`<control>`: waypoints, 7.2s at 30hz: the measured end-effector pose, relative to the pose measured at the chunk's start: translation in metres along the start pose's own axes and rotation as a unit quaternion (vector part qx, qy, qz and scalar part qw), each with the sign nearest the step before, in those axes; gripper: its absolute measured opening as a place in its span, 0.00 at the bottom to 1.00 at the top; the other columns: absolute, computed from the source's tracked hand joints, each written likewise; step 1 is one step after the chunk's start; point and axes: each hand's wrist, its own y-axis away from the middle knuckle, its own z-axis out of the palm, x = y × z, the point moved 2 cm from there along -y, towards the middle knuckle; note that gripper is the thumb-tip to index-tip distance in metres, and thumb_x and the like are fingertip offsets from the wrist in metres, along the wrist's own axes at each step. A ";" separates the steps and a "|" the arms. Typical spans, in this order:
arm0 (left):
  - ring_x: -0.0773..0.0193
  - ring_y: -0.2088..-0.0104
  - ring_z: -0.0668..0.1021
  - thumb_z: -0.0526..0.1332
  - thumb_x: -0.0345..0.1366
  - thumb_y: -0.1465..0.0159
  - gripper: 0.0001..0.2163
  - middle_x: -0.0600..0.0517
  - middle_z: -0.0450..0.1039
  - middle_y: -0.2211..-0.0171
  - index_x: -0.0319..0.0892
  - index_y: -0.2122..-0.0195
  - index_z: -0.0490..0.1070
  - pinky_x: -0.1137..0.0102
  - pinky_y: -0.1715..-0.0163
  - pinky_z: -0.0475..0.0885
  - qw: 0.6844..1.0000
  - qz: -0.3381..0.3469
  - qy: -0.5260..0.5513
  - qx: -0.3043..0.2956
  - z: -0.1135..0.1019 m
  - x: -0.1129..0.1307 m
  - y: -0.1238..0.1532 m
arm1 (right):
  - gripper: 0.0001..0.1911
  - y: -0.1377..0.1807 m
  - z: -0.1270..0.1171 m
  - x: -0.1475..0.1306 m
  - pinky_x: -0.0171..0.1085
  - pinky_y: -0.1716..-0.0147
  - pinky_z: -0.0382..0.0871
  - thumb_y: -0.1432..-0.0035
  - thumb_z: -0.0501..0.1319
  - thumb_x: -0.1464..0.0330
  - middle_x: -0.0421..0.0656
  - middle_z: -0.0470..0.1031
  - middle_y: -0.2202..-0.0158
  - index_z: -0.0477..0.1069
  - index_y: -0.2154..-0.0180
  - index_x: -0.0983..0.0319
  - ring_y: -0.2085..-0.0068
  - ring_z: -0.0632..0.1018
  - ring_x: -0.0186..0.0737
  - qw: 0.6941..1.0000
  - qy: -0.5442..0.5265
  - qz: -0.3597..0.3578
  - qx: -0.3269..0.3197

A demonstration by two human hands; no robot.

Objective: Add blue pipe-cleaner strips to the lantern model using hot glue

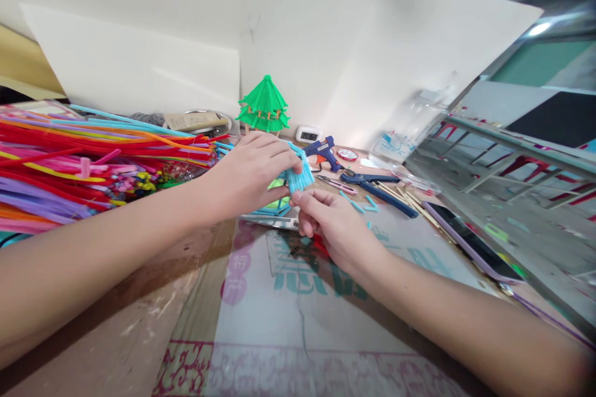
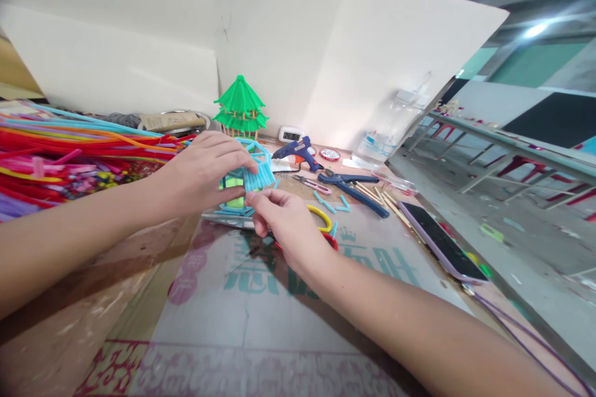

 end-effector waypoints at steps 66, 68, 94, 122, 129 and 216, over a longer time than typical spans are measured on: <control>0.58 0.54 0.76 0.58 0.35 0.32 0.07 0.51 0.78 0.59 0.45 0.62 0.76 0.59 0.50 0.69 0.997 0.033 0.064 -0.017 -0.019 -0.001 -0.007 | 0.17 -0.001 0.007 0.001 0.33 0.76 0.62 0.52 0.73 0.60 0.32 0.65 0.84 0.68 0.71 0.61 0.80 0.64 0.29 0.986 -0.162 -0.008 -0.046; 0.58 0.55 0.76 0.58 0.35 0.32 0.07 0.50 0.78 0.60 0.45 0.63 0.76 0.60 0.51 0.69 0.997 0.041 0.065 -0.011 -0.018 -0.001 -0.007 | 0.17 -0.001 0.007 0.001 0.33 0.76 0.61 0.52 0.73 0.60 0.32 0.64 0.84 0.68 0.72 0.61 0.80 0.64 0.29 0.986 -0.162 -0.009 -0.043; 0.55 0.54 0.78 0.55 0.43 0.30 0.14 0.47 0.80 0.58 0.41 0.55 0.75 0.61 0.53 0.71 0.992 -0.102 0.069 0.017 -0.044 -0.022 -0.010 | 0.17 0.015 -0.049 -0.090 0.38 0.68 0.70 0.50 0.73 0.60 0.38 0.76 0.73 0.77 0.57 0.54 0.72 0.75 0.36 0.950 0.048 -0.309 0.024; 0.49 0.46 0.74 0.61 0.57 0.38 0.26 0.43 0.70 0.46 0.44 0.46 0.71 0.56 0.47 0.71 0.987 -0.117 0.023 -0.110 -0.023 -0.032 0.000 | 0.09 0.013 -0.065 -0.105 0.37 0.70 0.71 0.44 0.70 0.63 0.42 0.79 0.72 0.76 0.69 0.60 0.72 0.76 0.35 0.946 0.135 -0.295 0.020; 0.53 0.47 0.75 0.60 0.44 0.36 0.23 0.45 0.67 0.41 0.45 0.40 0.65 0.60 0.47 0.71 0.978 -0.146 0.001 -0.149 -0.010 -0.038 0.005 | 0.10 0.006 -0.076 -0.105 0.37 0.70 0.73 0.46 0.72 0.67 0.40 0.78 0.73 0.71 0.67 0.59 0.71 0.79 0.36 0.937 0.166 -0.304 0.029; 0.65 0.73 0.71 0.50 0.40 0.32 0.18 0.54 0.68 0.77 0.43 0.78 0.65 0.69 0.71 0.66 0.945 -0.245 0.216 -0.011 -0.080 -0.015 -0.017 | 0.05 -0.003 -0.042 -0.030 0.35 0.74 0.62 0.34 0.56 0.64 0.34 0.64 0.77 0.66 0.59 0.58 0.74 0.70 0.34 0.929 0.205 -0.295 0.089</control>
